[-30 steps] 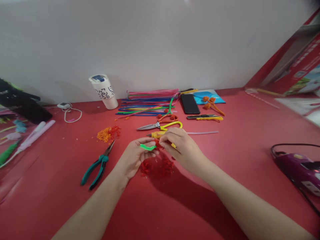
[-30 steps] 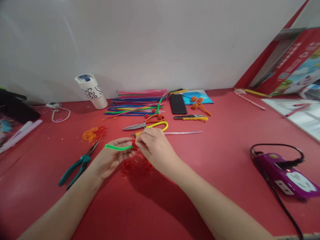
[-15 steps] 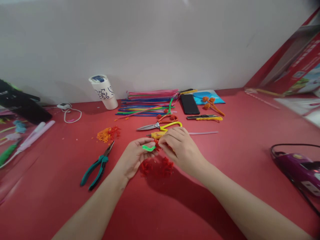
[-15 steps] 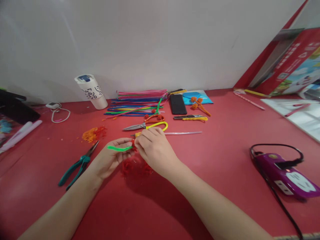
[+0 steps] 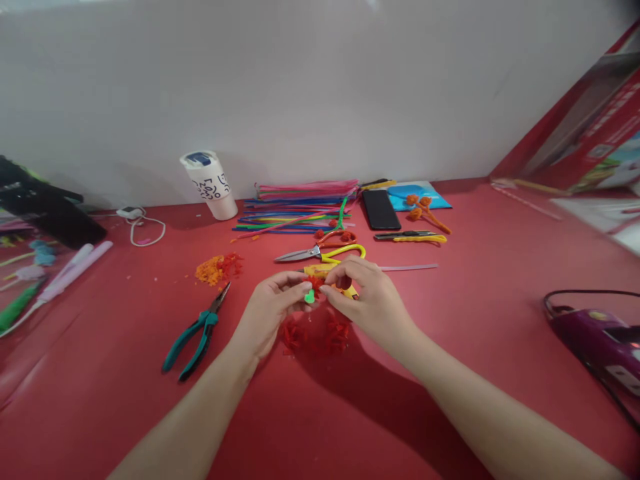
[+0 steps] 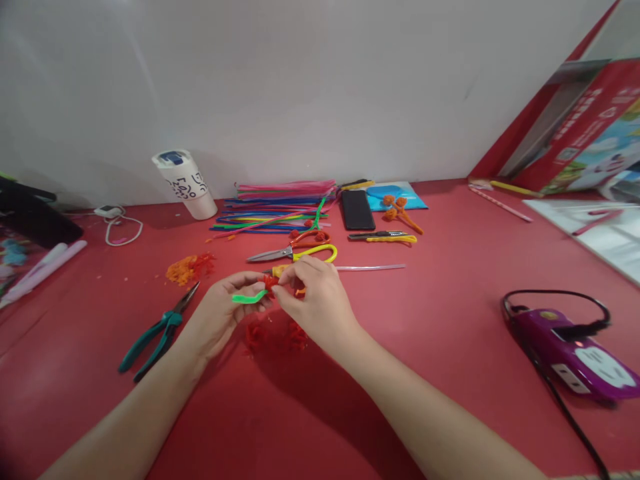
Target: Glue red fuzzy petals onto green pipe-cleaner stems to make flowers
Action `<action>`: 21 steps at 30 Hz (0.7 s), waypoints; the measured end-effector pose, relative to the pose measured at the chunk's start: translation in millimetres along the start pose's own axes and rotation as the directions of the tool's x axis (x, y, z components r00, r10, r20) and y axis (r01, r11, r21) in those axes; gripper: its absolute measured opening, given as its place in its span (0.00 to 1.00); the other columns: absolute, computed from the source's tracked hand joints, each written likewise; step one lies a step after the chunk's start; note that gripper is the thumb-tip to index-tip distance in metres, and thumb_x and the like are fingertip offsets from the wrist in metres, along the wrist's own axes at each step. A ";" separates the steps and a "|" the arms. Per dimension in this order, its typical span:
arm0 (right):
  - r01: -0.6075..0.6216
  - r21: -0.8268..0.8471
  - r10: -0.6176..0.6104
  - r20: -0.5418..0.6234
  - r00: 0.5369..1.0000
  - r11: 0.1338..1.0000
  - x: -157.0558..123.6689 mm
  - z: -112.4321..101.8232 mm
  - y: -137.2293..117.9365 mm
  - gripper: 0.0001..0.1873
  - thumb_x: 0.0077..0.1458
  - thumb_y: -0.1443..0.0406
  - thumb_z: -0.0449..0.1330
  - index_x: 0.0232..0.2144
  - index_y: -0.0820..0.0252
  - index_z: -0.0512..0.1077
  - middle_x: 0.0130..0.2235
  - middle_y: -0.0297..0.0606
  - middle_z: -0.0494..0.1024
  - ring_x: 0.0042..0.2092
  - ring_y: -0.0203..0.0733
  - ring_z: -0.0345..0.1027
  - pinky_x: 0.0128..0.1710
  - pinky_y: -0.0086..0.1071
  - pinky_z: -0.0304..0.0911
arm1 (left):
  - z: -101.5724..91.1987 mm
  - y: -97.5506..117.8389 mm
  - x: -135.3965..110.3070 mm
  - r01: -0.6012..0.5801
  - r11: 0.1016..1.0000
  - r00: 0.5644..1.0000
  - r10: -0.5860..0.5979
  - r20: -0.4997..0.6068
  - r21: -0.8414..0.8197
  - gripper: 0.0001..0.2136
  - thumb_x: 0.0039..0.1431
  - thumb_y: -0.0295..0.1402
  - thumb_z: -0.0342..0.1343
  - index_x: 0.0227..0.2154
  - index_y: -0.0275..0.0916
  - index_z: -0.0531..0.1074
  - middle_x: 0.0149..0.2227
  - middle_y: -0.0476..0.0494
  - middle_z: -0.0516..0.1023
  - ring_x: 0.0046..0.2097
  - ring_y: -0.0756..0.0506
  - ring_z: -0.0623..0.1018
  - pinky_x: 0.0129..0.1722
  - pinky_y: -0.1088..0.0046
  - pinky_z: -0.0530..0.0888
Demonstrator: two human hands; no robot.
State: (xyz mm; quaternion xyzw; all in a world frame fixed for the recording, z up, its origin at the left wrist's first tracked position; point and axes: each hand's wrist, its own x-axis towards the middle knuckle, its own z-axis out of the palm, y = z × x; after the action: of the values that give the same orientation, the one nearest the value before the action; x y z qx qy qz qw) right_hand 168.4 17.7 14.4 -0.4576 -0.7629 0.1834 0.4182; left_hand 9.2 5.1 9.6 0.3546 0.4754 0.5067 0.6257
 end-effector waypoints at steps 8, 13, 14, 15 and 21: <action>-0.193 0.217 0.187 0.049 0.981 0.957 0.1 0.4 -1.4 0.06 0.46 0.70 0.56 0.19 0.58 0.65 0.22 0.30 0.69 0.25 0.34 0.61 0.26 0.28 0.56 | 0.5 1.4 -2.0 -0.045 0.998 0.999 0.043 0.034 0.054 0.10 0.43 0.33 0.64 0.30 0.34 0.76 0.24 0.45 0.78 0.25 0.49 0.76 0.30 0.72 0.73; -0.409 0.375 0.364 0.189 0.912 0.832 2.8 2.4 7.5 0.05 0.46 0.63 0.58 0.24 0.60 0.71 0.23 0.31 0.71 0.25 0.33 0.59 0.25 0.28 0.54 | -0.5 -0.5 -2.9 -0.047 0.998 0.999 0.046 0.016 0.042 0.11 0.43 0.30 0.64 0.33 0.34 0.76 0.24 0.45 0.80 0.25 0.48 0.77 0.29 0.73 0.73; -0.442 0.405 0.383 0.222 0.897 0.800 3.4 3.7 10.2 0.07 0.46 0.62 0.59 0.26 0.60 0.73 0.24 0.31 0.72 0.24 0.33 0.59 0.24 0.28 0.53 | -0.4 -0.9 -3.0 -0.048 0.998 0.999 0.048 0.010 0.044 0.11 0.42 0.29 0.64 0.32 0.34 0.75 0.24 0.46 0.79 0.24 0.49 0.77 0.28 0.73 0.72; -0.467 0.435 0.394 0.252 0.884 0.770 3.9 5.1 12.7 0.09 0.45 0.61 0.59 0.27 0.61 0.73 0.24 0.32 0.72 0.24 0.33 0.59 0.24 0.28 0.53 | -0.2 -1.1 -3.2 -0.050 0.998 0.999 0.050 0.006 0.049 0.11 0.42 0.29 0.64 0.32 0.34 0.75 0.23 0.47 0.79 0.24 0.49 0.77 0.27 0.74 0.72; -0.529 0.526 0.422 0.318 0.849 0.666 3.2 8.3 15.7 0.09 0.45 0.60 0.61 0.26 0.60 0.74 0.26 0.34 0.75 0.28 0.35 0.64 0.27 0.29 0.56 | 1.0 0.4 -3.0 -0.059 0.995 0.998 0.059 0.008 0.076 0.08 0.45 0.27 0.62 0.32 0.34 0.74 0.21 0.49 0.78 0.24 0.50 0.77 0.26 0.76 0.72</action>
State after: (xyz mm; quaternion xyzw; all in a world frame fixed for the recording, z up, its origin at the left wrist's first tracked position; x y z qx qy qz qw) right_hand 169.5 29.4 0.7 -0.4686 -0.5514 0.5544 0.4110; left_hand 9.9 2.3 10.9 0.3937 0.4820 0.5054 0.5977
